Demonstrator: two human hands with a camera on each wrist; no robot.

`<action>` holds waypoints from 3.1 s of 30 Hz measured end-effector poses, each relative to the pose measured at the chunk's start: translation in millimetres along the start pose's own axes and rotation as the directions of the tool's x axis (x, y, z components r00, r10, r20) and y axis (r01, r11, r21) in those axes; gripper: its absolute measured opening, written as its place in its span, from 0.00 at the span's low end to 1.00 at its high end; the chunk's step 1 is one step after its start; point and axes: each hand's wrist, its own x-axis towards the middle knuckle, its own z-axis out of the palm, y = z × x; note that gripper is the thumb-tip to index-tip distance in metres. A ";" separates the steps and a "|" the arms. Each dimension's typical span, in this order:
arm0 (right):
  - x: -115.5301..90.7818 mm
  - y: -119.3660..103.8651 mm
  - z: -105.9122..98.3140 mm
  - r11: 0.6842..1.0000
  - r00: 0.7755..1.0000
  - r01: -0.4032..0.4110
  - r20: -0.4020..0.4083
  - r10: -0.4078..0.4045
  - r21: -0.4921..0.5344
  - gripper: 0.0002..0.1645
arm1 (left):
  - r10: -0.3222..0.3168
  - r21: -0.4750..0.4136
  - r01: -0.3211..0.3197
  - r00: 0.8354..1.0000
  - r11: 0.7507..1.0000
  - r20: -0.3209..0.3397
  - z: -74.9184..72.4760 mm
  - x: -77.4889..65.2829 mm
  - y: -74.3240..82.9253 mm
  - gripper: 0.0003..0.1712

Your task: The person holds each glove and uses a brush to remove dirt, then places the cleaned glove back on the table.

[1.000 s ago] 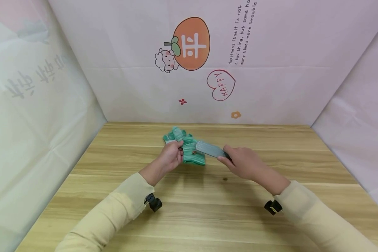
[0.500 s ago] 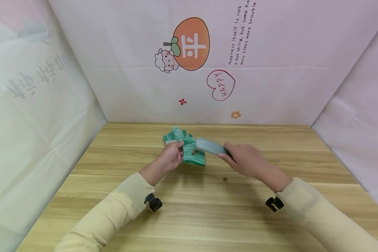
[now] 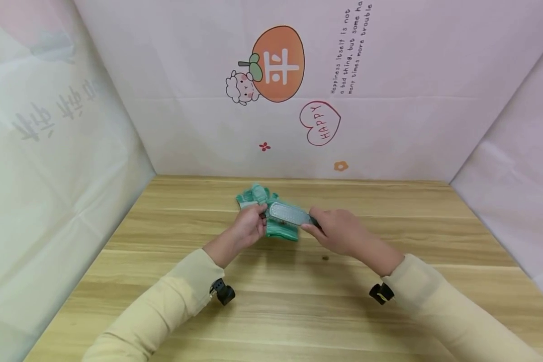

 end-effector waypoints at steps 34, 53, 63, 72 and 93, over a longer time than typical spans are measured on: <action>-3.7 12.0 -10.4 0.998 0.999 -0.037 -0.020 0.036 -0.047 0.17 | -0.019 0.057 0.019 1.000 0.998 0.002 0.9 -0.9 1.8 0.11; -10.4 12.4 -3.0 0.999 0.999 -0.037 0.022 0.037 -0.028 0.17 | 0.010 -0.013 -0.010 1.000 1.000 -0.002 1.2 -1.0 6.2 0.10; -24.6 22.4 -0.7 0.998 1.000 -0.027 -0.015 0.026 -0.052 0.17 | 0.006 0.007 -0.006 1.000 1.000 -0.027 -2.5 -0.6 7.3 0.11; -25.7 25.6 -6.7 0.997 0.999 -0.035 -0.024 0.034 -0.062 0.17 | -0.010 0.009 0.010 0.999 1.000 -0.041 -6.9 -0.7 7.1 0.11; -1.6 4.0 2.4 0.995 0.996 0.052 -0.062 -0.058 -0.087 0.17 | 0.014 0.028 -0.015 0.999 0.999 0.029 1.7 -2.0 1.7 0.10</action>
